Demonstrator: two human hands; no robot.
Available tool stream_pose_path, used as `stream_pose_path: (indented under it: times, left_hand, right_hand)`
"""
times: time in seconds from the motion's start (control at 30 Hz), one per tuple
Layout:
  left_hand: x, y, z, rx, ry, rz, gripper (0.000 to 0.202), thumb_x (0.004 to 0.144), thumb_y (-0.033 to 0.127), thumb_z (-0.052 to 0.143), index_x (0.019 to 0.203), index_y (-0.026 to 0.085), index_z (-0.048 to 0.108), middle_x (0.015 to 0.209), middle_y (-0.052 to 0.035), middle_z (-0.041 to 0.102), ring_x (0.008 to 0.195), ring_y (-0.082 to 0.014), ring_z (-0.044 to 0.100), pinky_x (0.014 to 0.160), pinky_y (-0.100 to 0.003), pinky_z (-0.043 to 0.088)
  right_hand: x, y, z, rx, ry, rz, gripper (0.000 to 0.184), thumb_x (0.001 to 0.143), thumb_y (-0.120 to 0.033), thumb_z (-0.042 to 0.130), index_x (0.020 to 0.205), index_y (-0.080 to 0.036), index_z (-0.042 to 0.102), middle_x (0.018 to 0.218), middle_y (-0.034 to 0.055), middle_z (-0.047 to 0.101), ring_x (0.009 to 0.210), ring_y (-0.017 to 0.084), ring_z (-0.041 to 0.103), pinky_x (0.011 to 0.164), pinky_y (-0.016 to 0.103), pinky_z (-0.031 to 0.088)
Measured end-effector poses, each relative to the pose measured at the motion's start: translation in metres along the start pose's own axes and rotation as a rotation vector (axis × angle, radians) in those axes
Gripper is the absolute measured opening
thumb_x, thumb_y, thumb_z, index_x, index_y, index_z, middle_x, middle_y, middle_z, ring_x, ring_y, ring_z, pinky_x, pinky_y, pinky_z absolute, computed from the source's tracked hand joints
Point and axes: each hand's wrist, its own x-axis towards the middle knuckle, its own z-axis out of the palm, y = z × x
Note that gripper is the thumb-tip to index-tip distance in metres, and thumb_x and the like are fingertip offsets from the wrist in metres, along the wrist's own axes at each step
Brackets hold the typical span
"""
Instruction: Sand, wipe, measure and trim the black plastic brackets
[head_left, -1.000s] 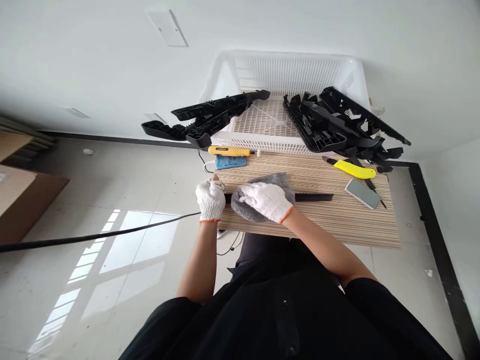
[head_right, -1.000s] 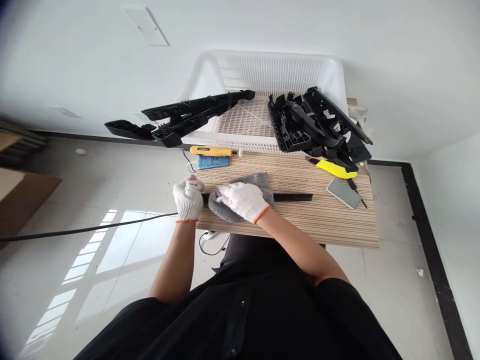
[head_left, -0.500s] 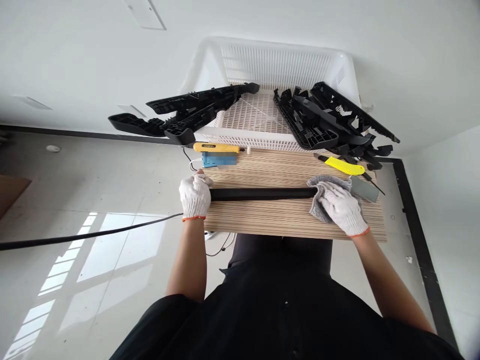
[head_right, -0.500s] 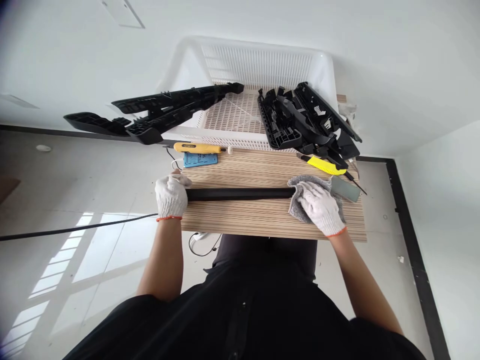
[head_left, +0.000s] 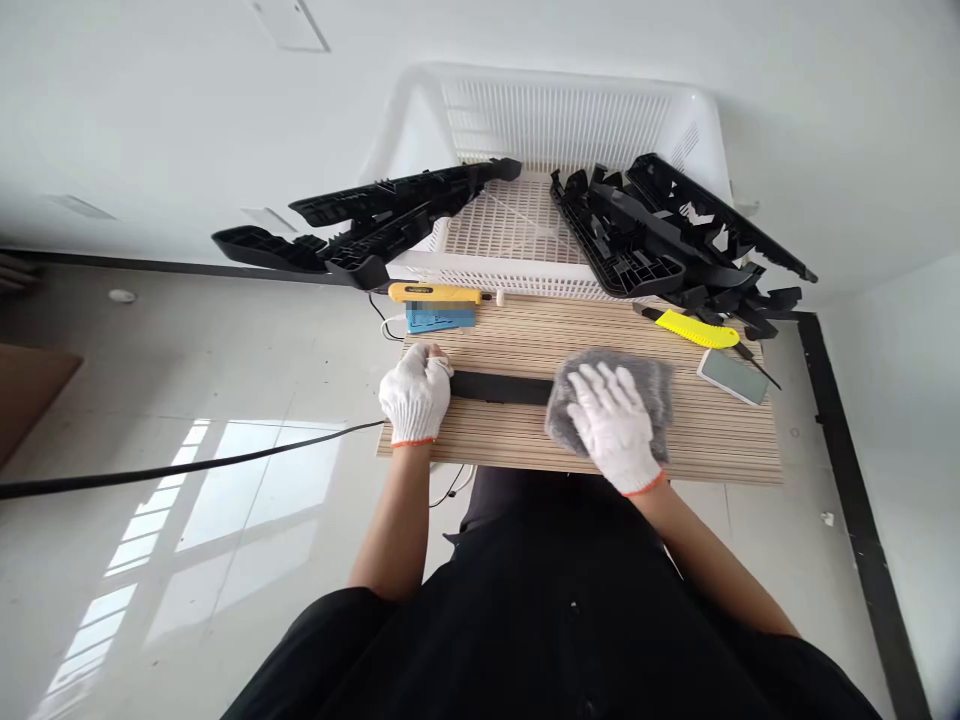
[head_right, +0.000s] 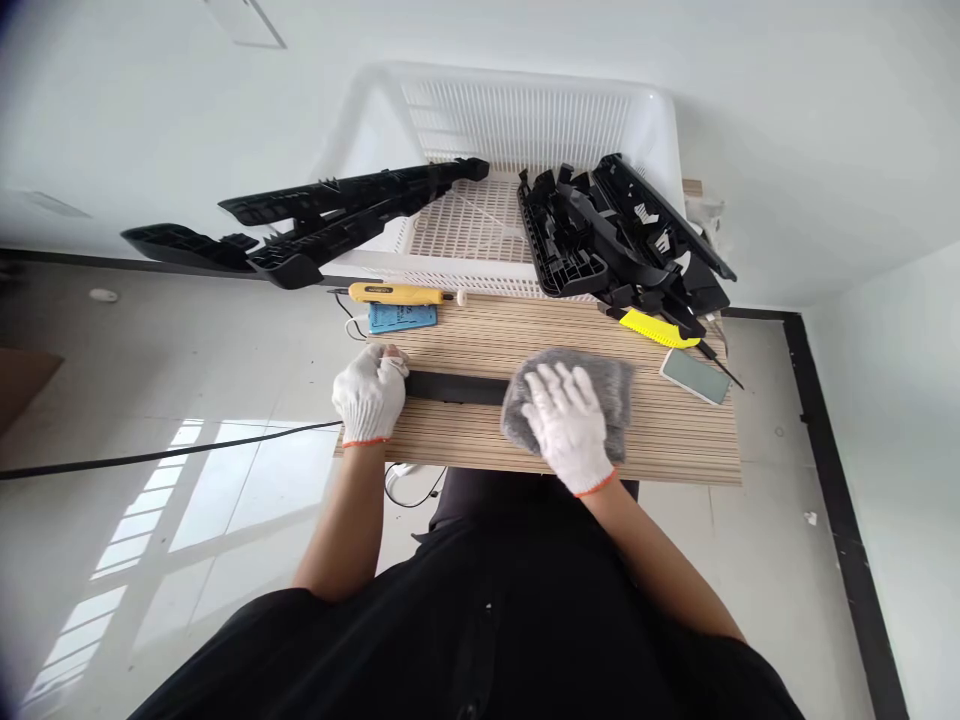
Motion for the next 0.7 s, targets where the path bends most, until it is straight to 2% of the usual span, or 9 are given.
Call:
stream_pose_path:
  times: [0.1,0.2,0.3,0.4,0.5,0.6,0.7]
  left_hand:
    - [-0.006,0.004,0.002,0.056,-0.036,0.033,0.038,0.101,0.046,0.042,0.083,0.026,0.07,0.083,-0.0062,0.078,0.089,-0.027,0.073,0.077,-0.034,0.043]
    - [-0.008,0.008,-0.001,0.093,-0.052,0.016,0.037,0.102,0.044,0.042,0.085,0.026,0.07,0.086,-0.008,0.079,0.09,-0.0278,0.073,0.074,-0.034,0.04]
    - [-0.007,0.01,-0.005,0.079,-0.07,0.0,0.038,0.103,0.044,0.04,0.084,0.026,0.068,0.087,-0.008,0.079,0.091,-0.0275,0.072,0.073,-0.034,0.04]
    - [-0.005,0.008,-0.007,0.043,-0.098,-0.028,0.038,0.102,0.045,0.042,0.081,0.026,0.067,0.087,-0.0064,0.079,0.093,-0.0274,0.073,0.076,-0.034,0.042]
    - [-0.003,0.006,-0.007,0.005,-0.108,-0.048,0.036,0.101,0.045,0.044,0.082,0.027,0.069,0.086,-0.0049,0.079,0.094,-0.0279,0.073,0.079,-0.035,0.043]
    - [-0.002,0.005,-0.006,-0.014,-0.113,-0.051,0.035,0.1,0.046,0.047,0.082,0.027,0.071,0.086,-0.0048,0.08,0.094,-0.0287,0.072,0.081,-0.036,0.045]
    - [0.0,0.006,-0.007,-0.018,-0.111,-0.057,0.034,0.098,0.045,0.049,0.082,0.027,0.073,0.086,-0.0056,0.08,0.095,-0.0292,0.073,0.081,-0.036,0.046]
  right_hand:
    - [0.031,-0.044,0.02,0.054,-0.128,-0.213,0.05,0.112,-0.034,0.051,0.158,-0.015,0.061,0.161,0.0148,0.061,0.151,0.03,0.058,0.133,0.055,0.039]
    - [0.062,-0.081,0.037,0.079,-0.197,-0.337,0.054,0.11,-0.021,0.05,0.163,-0.012,0.053,0.168,0.0145,0.053,0.155,0.031,0.053,0.133,0.054,0.039]
    - [0.074,-0.09,0.041,0.105,-0.186,-0.393,0.053,0.111,-0.021,0.048,0.163,-0.011,0.053,0.166,0.0143,0.055,0.155,0.03,0.054,0.132,0.053,0.041]
    - [0.062,-0.061,0.029,0.098,-0.142,-0.399,0.048,0.113,-0.026,0.048,0.159,-0.015,0.06,0.162,0.012,0.06,0.152,0.028,0.057,0.13,0.052,0.044]
    - [0.033,-0.006,0.007,0.039,-0.141,-0.351,0.047,0.113,-0.024,0.047,0.156,-0.014,0.062,0.158,0.0128,0.063,0.148,0.027,0.061,0.128,0.051,0.047]
    - [0.005,0.053,-0.016,0.026,-0.17,-0.276,0.047,0.113,-0.035,0.051,0.154,-0.016,0.064,0.155,0.0143,0.066,0.142,0.026,0.067,0.124,0.05,0.052]
    - [-0.007,0.088,-0.027,0.056,-0.212,-0.246,0.049,0.112,-0.038,0.053,0.156,-0.02,0.063,0.155,0.0116,0.067,0.143,0.025,0.065,0.125,0.05,0.051]
